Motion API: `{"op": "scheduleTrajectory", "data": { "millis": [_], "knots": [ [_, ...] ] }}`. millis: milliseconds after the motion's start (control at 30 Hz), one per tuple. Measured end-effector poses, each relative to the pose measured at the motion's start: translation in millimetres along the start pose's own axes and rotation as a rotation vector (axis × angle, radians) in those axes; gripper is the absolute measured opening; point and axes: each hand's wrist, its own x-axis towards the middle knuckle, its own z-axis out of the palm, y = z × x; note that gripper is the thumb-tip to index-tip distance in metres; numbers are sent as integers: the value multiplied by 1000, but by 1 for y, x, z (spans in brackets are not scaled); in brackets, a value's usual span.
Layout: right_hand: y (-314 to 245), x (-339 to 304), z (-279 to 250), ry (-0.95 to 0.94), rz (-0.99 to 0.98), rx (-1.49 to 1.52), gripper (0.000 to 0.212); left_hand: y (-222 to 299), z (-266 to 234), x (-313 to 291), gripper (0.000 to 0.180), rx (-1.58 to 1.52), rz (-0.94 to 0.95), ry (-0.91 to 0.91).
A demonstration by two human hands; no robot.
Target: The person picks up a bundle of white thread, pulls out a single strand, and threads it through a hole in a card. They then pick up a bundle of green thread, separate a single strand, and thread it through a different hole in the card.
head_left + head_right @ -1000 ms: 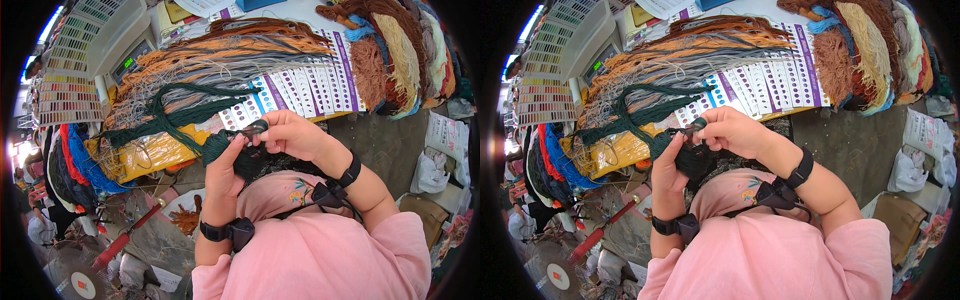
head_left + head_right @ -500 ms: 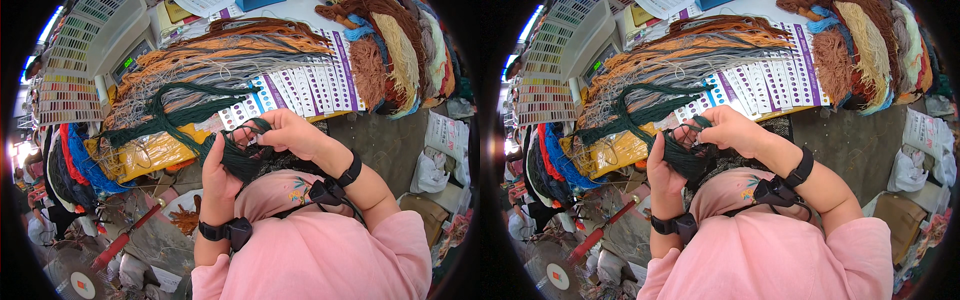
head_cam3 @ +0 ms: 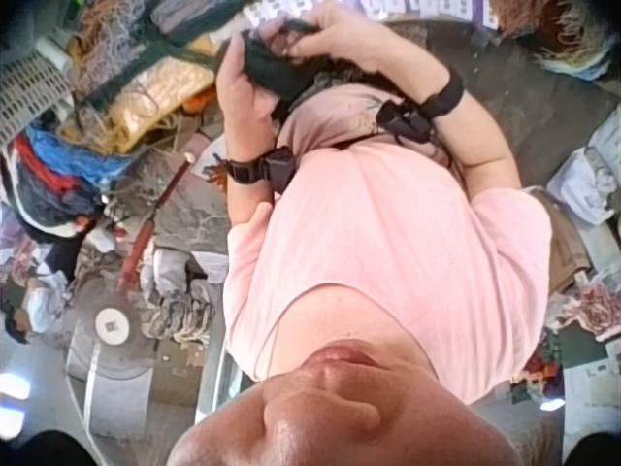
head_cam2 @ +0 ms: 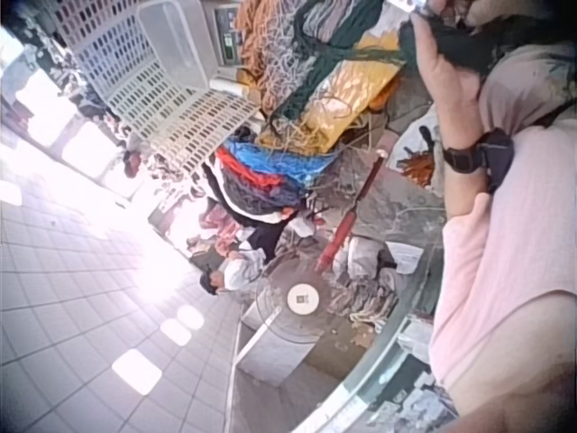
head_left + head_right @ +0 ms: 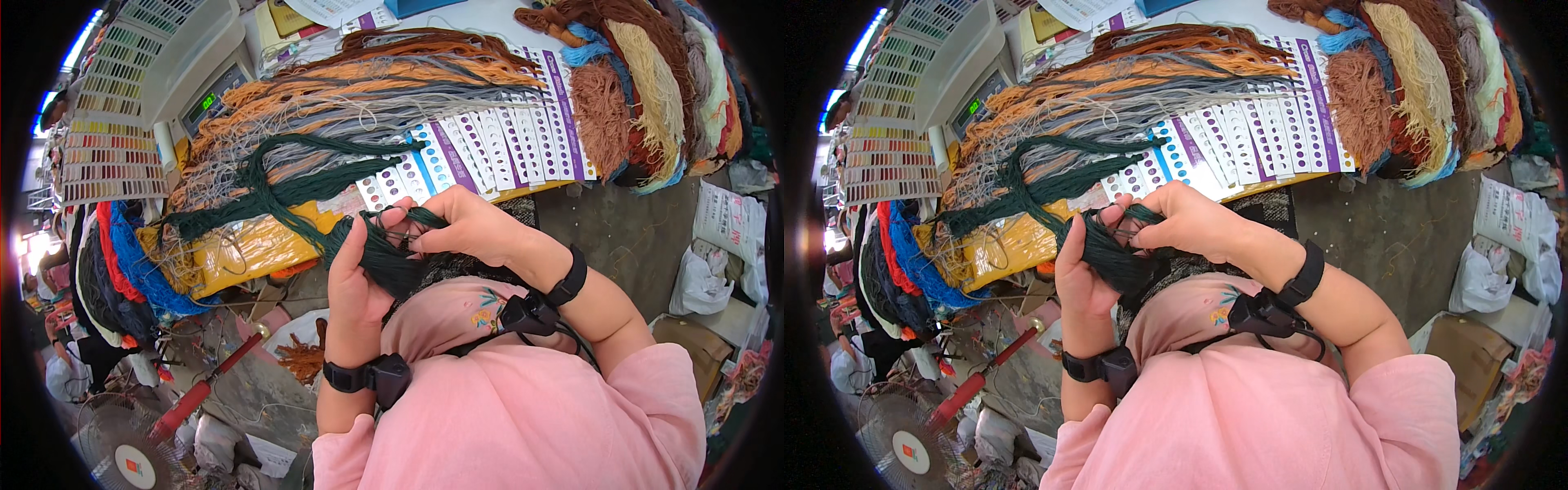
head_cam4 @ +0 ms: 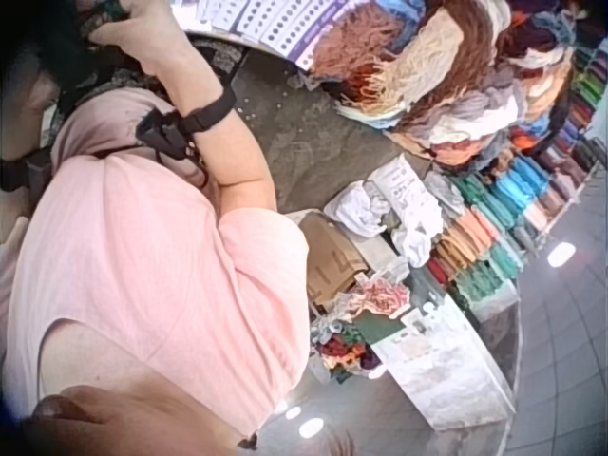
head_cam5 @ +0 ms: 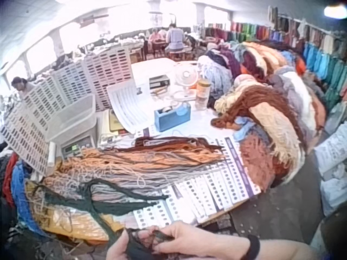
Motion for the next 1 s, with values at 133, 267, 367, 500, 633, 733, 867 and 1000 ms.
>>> {"op": "scheduleTrajectory", "data": {
  "millis": [133,267,367,500,633,733,867,1000],
  "knots": [
    [-1,-6,-6,-103,-4,303,7,-3,-5,-4,22,207,65,53],
    [0,-20,-23,-315,205,636,3,3,-16,-12,13,79,115,-48],
    [-11,-25,-25,-341,341,510,4,14,12,-4,18,698,-58,31],
    [-57,-37,-23,-106,-62,-603,5,41,12,2,15,787,-280,-73],
    [-77,-47,-44,-136,-339,223,14,89,-47,-20,17,117,74,140],
    [-100,-64,-103,-293,-458,708,18,152,-167,-55,13,-531,248,-91],
    [-115,-85,-192,117,-686,803,7,199,-295,-148,13,129,502,759],
    [-165,-149,-308,618,-769,668,11,248,-360,-252,27,1020,536,1040]
  ]
}}
